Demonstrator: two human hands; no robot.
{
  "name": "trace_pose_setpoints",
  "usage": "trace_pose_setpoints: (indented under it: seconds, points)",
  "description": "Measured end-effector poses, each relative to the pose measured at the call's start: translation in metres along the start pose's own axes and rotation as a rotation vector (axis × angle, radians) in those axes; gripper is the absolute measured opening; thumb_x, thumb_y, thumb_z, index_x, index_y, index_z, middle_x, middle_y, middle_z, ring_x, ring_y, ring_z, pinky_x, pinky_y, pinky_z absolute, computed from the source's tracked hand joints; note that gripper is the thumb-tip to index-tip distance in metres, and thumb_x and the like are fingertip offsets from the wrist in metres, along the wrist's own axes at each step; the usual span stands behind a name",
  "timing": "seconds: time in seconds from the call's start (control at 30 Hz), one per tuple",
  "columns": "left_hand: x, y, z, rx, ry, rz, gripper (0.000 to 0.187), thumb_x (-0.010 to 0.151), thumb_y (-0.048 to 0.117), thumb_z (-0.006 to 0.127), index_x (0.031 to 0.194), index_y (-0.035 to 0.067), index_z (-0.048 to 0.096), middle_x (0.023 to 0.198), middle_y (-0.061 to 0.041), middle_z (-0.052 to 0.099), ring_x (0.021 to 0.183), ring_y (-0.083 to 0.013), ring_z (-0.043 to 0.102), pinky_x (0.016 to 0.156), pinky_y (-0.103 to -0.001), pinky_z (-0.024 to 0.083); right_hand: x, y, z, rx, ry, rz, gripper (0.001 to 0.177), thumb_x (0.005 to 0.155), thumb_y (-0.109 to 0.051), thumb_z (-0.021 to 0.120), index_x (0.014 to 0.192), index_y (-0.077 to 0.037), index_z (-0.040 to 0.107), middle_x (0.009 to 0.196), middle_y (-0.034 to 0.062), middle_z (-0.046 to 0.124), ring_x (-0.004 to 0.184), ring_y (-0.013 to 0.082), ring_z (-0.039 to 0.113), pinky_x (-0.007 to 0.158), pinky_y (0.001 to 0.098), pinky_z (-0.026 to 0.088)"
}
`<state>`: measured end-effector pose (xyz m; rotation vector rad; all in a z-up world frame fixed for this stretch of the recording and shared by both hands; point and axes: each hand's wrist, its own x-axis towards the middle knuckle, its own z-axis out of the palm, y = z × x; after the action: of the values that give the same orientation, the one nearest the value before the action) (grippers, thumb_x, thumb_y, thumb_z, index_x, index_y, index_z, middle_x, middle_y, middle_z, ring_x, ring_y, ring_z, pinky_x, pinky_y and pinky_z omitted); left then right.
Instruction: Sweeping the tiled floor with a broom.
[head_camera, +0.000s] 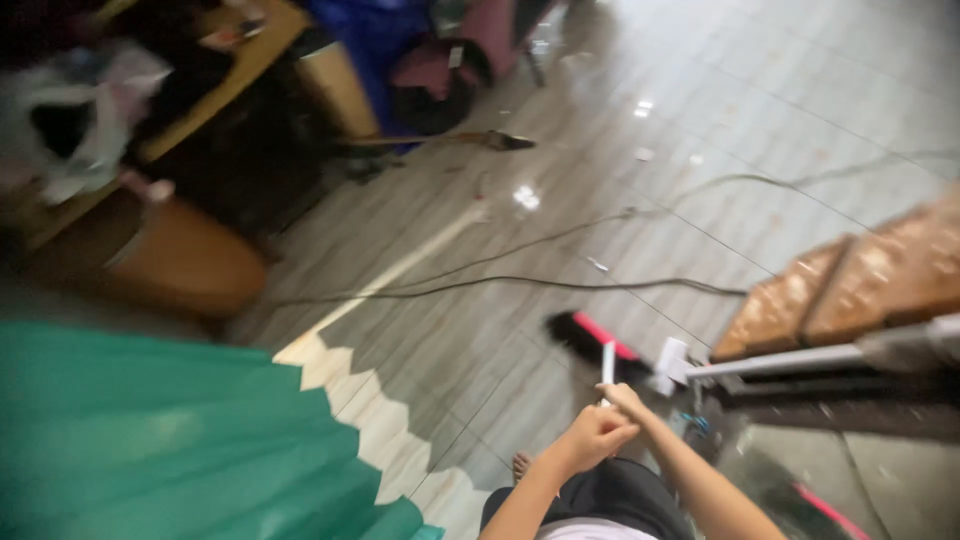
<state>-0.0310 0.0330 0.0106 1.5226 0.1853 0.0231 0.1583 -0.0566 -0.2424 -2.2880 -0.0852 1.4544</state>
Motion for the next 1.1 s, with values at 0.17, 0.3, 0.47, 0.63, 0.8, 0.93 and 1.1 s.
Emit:
trace_pose_setpoints:
  seconds: [0.17,0.3,0.47,0.63,0.8,0.93,1.1]
  points:
    - [-0.073,0.006,-0.037,-0.034,0.277,0.192,0.028,0.095,0.010,0.058,0.070,0.000,0.053,0.067,-0.010,0.054,0.080,-0.0177,0.057,0.075,-0.034,0.046,-0.055,-0.061,0.053,0.280,-0.048,-0.121,0.030,0.084,-0.020,0.063,0.082,0.009,0.066,0.066,0.0189,0.060,0.050,0.0285,0.057,0.044,0.0438,0.045]
    - [-0.102,0.058,-0.058,0.017,0.339,0.222,0.032,0.093,0.010,0.057,0.066,-0.001,0.044,0.066,-0.011,0.046,0.076,-0.0249,0.049,0.074,-0.038,0.041,-0.094,-0.106,0.077,0.567,-0.397,-0.097,0.027,0.089,-0.022,0.055,0.078,0.003,0.058,0.065,0.0173,0.061,0.050,0.0300,0.060,0.044,0.0435,0.048]
    - [-0.059,0.135,-0.097,0.264,0.411,0.304,0.030,0.090,0.010,0.066,0.070,0.001,0.045,0.071,-0.012,0.045,0.078,-0.0302,0.049,0.076,-0.041,0.040,-0.051,-0.191,0.095,0.660,-0.525,-0.175,0.015,0.090,-0.018,0.060,0.082,-0.005,0.057,0.065,0.0049,0.055,0.051,0.0199,0.053,0.046,0.0365,0.045]
    - [0.026,0.144,-0.191,0.363,0.552,0.311,0.025,0.090,0.009,0.070,0.077,0.003,0.050,0.078,-0.013,0.052,0.084,-0.0331,0.054,0.079,-0.042,0.041,-0.040,-0.353,0.098,0.752,-1.024,-0.179,0.007,0.083,-0.018,0.063,0.084,-0.013,0.059,0.057,0.0011,0.052,0.046,0.0175,0.051,0.044,0.0335,0.043]
    - [0.114,0.113,-0.297,0.519,0.669,0.330,0.023,0.083,0.012,0.068,0.067,0.005,0.053,0.071,-0.015,0.059,0.077,-0.0344,0.058,0.079,-0.045,0.046,-0.063,-0.491,0.074,0.893,-0.972,0.248,0.025,0.096,-0.019,0.055,0.103,0.004,0.058,0.070,0.0054,0.054,0.057,0.0138,0.052,0.054,0.0257,0.044]
    - [0.184,0.075,-0.353,0.599,0.645,0.253,0.023,0.081,0.014,0.066,0.063,0.005,0.054,0.065,-0.014,0.059,0.071,-0.0333,0.059,0.081,-0.044,0.050,0.040,-0.511,0.084,1.197,-1.136,0.210,0.015,0.096,-0.016,0.048,0.090,-0.002,0.050,0.069,0.0039,0.048,0.056,0.0145,0.045,0.052,0.0252,0.038]
    - [0.237,0.016,-0.379,0.448,0.624,0.103,0.020,0.074,0.011,0.068,0.062,0.001,0.057,0.062,-0.019,0.058,0.058,-0.0302,0.058,0.059,-0.041,0.045,0.164,-0.494,0.077,1.222,-1.067,0.143,0.024,0.103,-0.013,0.042,0.080,-0.007,0.042,0.066,0.0000,0.040,0.052,0.0127,0.037,0.047,0.0259,0.032]
